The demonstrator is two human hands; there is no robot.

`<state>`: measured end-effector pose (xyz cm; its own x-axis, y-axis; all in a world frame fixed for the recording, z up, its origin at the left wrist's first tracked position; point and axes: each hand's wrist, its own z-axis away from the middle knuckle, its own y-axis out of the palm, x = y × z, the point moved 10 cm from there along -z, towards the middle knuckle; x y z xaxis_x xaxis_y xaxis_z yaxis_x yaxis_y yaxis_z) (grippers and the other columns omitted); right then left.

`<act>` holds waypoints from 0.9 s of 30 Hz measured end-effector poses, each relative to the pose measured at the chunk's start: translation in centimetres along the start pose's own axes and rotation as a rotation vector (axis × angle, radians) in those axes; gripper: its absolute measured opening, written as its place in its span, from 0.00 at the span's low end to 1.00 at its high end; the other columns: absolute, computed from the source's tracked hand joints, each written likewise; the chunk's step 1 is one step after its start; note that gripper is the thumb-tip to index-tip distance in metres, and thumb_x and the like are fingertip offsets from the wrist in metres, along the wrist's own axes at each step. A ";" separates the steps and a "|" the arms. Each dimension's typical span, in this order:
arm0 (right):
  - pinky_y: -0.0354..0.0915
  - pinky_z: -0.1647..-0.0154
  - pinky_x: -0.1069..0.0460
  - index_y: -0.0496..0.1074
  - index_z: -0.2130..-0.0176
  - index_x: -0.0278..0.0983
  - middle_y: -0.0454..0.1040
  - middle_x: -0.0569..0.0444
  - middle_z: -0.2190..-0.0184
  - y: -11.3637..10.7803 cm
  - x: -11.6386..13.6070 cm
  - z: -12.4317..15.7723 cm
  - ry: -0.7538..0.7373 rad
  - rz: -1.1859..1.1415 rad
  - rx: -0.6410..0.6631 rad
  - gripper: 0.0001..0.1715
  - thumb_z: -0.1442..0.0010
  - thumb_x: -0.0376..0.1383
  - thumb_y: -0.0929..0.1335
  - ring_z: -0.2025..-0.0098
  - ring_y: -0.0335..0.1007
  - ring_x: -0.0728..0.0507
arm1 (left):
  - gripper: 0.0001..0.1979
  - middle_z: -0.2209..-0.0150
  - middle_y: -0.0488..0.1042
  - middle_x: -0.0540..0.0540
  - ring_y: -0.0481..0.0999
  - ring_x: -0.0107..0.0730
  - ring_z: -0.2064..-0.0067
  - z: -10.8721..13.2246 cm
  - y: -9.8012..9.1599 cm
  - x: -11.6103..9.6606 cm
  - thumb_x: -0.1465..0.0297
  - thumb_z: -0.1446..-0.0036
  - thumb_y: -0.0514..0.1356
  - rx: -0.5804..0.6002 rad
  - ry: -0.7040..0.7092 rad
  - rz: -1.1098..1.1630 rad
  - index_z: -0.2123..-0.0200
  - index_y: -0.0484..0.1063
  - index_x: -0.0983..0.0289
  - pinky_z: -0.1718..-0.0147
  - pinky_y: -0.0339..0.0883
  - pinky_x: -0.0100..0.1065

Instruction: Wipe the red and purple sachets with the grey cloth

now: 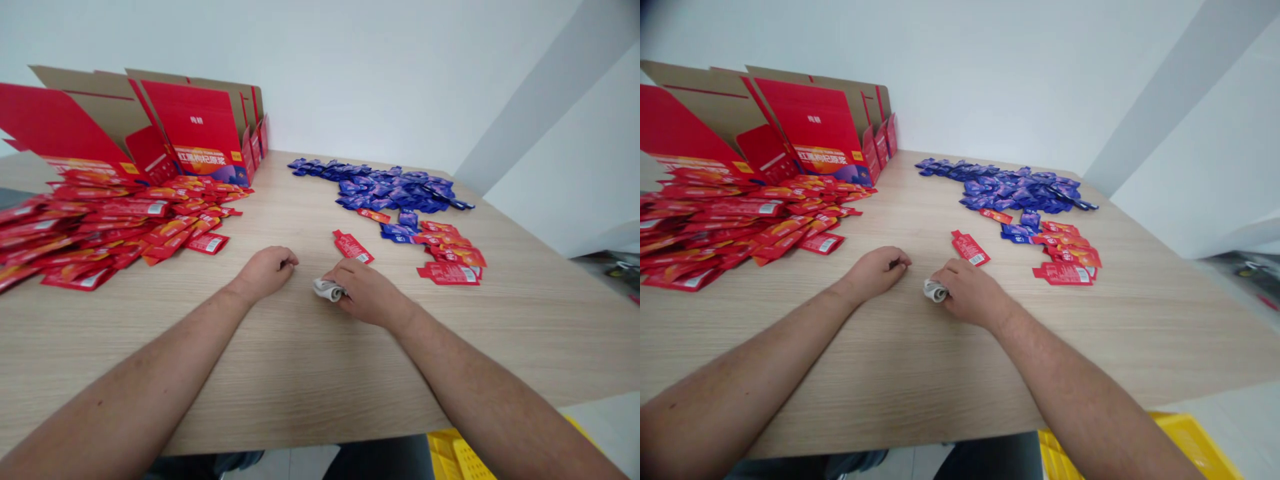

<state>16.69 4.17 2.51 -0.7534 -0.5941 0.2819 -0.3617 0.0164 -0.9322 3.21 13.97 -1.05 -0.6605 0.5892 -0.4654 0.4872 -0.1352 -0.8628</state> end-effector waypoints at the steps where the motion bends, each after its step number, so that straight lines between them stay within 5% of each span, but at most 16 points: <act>1: 0.70 0.45 0.43 0.77 0.49 0.33 0.77 0.43 0.55 0.2 0.1 0.0 -0.011 -0.006 0.004 0.19 0.40 0.27 0.70 0.50 0.72 0.38 | 0.13 0.59 0.82 0.57 0.80 0.41 0.55 0.0 -0.1 0.1 0.70 0.42 0.55 -0.003 -0.010 0.013 0.61 0.79 0.63 0.51 0.71 0.39; 20: 0.64 0.45 0.45 0.77 0.52 0.33 0.79 0.45 0.56 0.9 -0.6 -0.7 -0.033 -0.136 0.004 0.15 0.40 0.28 0.70 0.50 0.70 0.39 | 0.15 0.58 0.83 0.55 0.80 0.40 0.57 0.4 -0.4 1.2 0.63 0.42 0.57 -0.025 -0.149 0.119 0.57 0.79 0.62 0.55 0.71 0.38; 27: 0.65 0.44 0.45 0.77 0.52 0.34 0.77 0.45 0.55 0.7 -0.5 -0.6 -0.029 -0.135 0.010 0.16 0.41 0.27 0.70 0.50 0.71 0.40 | 0.17 0.62 0.81 0.55 0.80 0.38 0.61 -4.0 1.0 -0.8 0.67 0.42 0.59 0.081 -0.174 0.037 0.52 0.78 0.63 0.58 0.71 0.36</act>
<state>16.46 4.98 1.88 -0.6817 -0.6134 0.3987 -0.4536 -0.0732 -0.8882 6.50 16.55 -0.77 -0.7354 0.4367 -0.5181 0.4702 -0.2216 -0.8543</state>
